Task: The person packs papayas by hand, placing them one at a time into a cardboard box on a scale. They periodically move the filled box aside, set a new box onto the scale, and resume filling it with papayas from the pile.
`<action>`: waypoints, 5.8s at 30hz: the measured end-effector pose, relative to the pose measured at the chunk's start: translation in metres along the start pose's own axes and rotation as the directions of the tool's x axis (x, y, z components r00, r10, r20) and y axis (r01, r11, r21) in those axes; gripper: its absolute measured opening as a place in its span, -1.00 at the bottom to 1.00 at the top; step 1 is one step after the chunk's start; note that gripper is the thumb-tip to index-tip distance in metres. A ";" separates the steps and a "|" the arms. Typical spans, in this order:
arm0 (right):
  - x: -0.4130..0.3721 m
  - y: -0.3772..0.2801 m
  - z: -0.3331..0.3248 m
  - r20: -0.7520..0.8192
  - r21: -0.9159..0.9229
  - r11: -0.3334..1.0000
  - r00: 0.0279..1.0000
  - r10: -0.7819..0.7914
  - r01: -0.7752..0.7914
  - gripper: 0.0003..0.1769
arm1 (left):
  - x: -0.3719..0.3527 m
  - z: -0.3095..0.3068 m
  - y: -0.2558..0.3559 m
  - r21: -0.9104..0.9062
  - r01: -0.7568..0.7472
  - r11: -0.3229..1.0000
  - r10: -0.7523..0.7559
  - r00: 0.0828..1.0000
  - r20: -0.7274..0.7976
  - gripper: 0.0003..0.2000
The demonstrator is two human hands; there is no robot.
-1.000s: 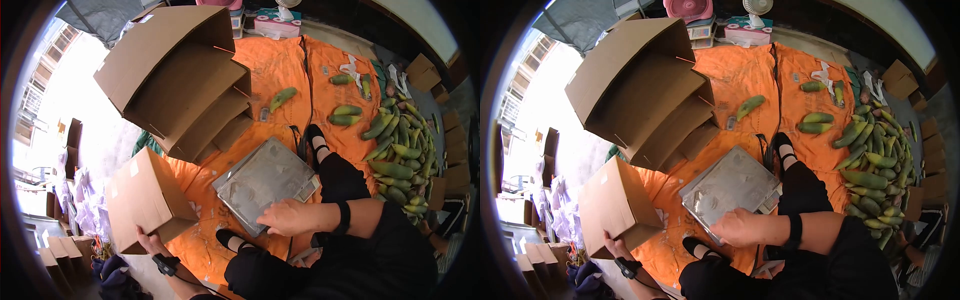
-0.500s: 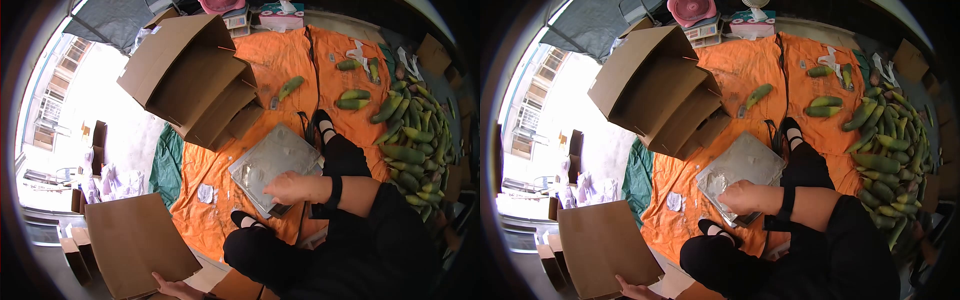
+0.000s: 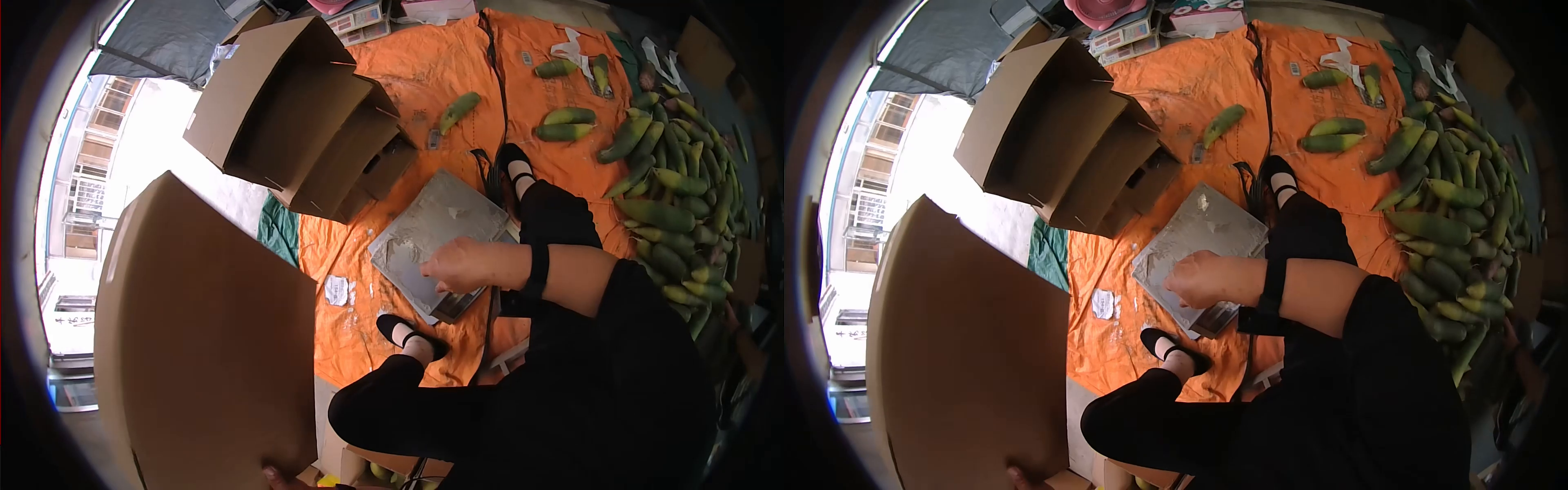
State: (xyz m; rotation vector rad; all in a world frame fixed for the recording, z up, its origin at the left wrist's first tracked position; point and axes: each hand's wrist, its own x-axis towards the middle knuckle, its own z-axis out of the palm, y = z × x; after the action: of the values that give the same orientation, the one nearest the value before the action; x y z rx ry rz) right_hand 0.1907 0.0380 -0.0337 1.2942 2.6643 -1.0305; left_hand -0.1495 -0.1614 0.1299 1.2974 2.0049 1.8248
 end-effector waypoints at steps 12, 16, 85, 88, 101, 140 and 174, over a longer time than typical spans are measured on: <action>-0.020 0.001 0.024 0.256 -0.033 0.999 0.967 -0.004 0.013 -0.54 | 0.014 0.148 0.029 0.165 -0.429 0.888 0.053 0.453 0.890 -0.90; -0.035 -0.002 0.017 0.200 0.062 0.998 0.980 -0.011 -0.002 -0.63 | -0.001 0.207 0.019 0.115 -0.390 0.913 0.018 0.323 0.946 -0.89; -0.393 0.326 0.121 -0.348 0.079 -0.047 -0.072 0.935 -0.996 -0.44 | -0.062 0.297 0.015 0.135 -0.525 0.840 0.046 0.317 0.947 -0.65; -0.393 0.315 0.125 -0.221 0.116 -0.130 -0.153 0.963 -0.985 -0.40 | -0.062 0.299 0.015 0.156 -0.515 0.843 0.027 0.330 0.944 -0.65; -0.408 0.273 0.149 -0.330 -0.027 0.120 0.122 0.936 -0.992 -0.11 | -0.061 0.303 0.018 0.145 -0.543 0.827 0.033 0.305 0.952 -0.63; -0.158 0.005 -0.162 -0.643 -0.066 0.966 0.730 -0.232 0.249 -0.20 | 0.043 0.227 0.115 -0.432 -0.065 0.900 0.412 0.453 0.791 0.08; -0.250 0.180 0.137 -0.303 0.702 0.551 0.512 0.804 -0.451 -0.73 | 0.024 0.345 -0.019 0.370 0.255 0.893 -0.431 0.254 0.866 -0.43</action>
State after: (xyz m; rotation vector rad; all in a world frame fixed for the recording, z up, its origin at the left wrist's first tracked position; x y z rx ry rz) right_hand 0.4453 -0.1342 -0.1722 2.9036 1.7031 -1.4315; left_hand 0.0373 0.1147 0.0352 1.3010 1.4930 0.3949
